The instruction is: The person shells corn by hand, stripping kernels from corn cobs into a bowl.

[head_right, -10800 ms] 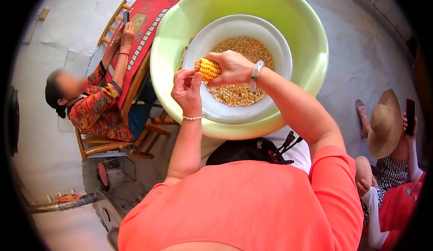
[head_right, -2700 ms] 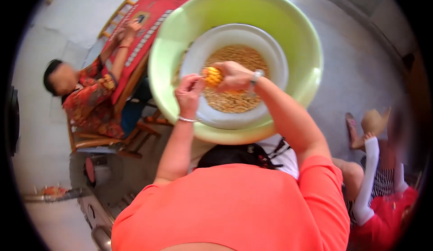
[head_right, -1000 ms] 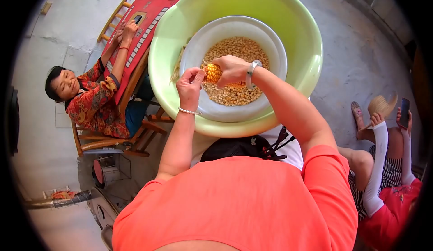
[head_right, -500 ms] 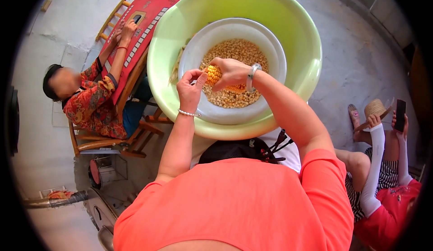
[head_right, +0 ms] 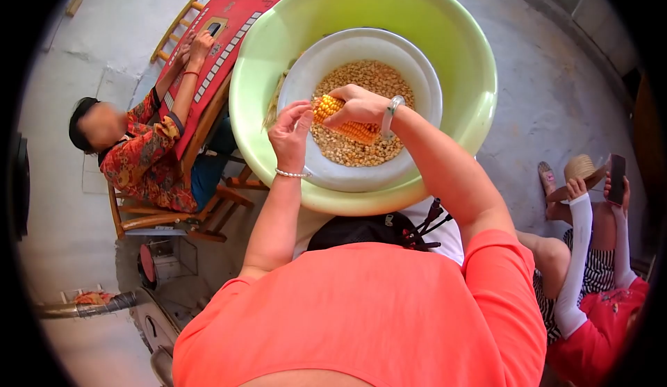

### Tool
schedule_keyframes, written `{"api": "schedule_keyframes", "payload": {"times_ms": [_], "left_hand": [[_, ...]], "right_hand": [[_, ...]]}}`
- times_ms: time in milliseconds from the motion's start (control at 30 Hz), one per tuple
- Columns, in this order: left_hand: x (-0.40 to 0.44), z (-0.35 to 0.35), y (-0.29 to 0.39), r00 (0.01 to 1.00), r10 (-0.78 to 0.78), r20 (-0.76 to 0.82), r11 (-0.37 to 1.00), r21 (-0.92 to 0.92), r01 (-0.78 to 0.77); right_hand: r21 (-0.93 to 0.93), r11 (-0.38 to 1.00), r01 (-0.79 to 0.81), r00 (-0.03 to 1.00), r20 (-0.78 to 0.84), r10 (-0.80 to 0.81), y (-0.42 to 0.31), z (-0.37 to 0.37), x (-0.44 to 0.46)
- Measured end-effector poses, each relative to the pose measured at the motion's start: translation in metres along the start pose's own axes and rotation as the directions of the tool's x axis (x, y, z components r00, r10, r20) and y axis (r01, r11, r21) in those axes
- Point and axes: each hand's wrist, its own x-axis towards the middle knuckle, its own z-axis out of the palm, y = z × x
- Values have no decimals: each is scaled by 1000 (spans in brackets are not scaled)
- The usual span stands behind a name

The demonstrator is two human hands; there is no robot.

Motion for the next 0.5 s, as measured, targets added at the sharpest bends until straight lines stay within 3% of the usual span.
{"api": "schedule_keyframes", "payload": {"times_ms": [67,167,300,500], "left_hand": [[0,1,1,995,81,59,996,31,-83],[-3,3,1,998,-32,63,994,-99,38],[-4,2,1,996,-70,55,993,-90,74],[-4,5,-3,999,-47,16,999,-20,47]], "right_hand": [[-17,1000,-22,1000,0,22,-4,-1,-2],[-66,998,21,1000,12,-20,-4,-2,-2],[-109,991,80,997,3,-80,8,1,4],[-155,987,33,999,12,-32,3,2,2]]}}
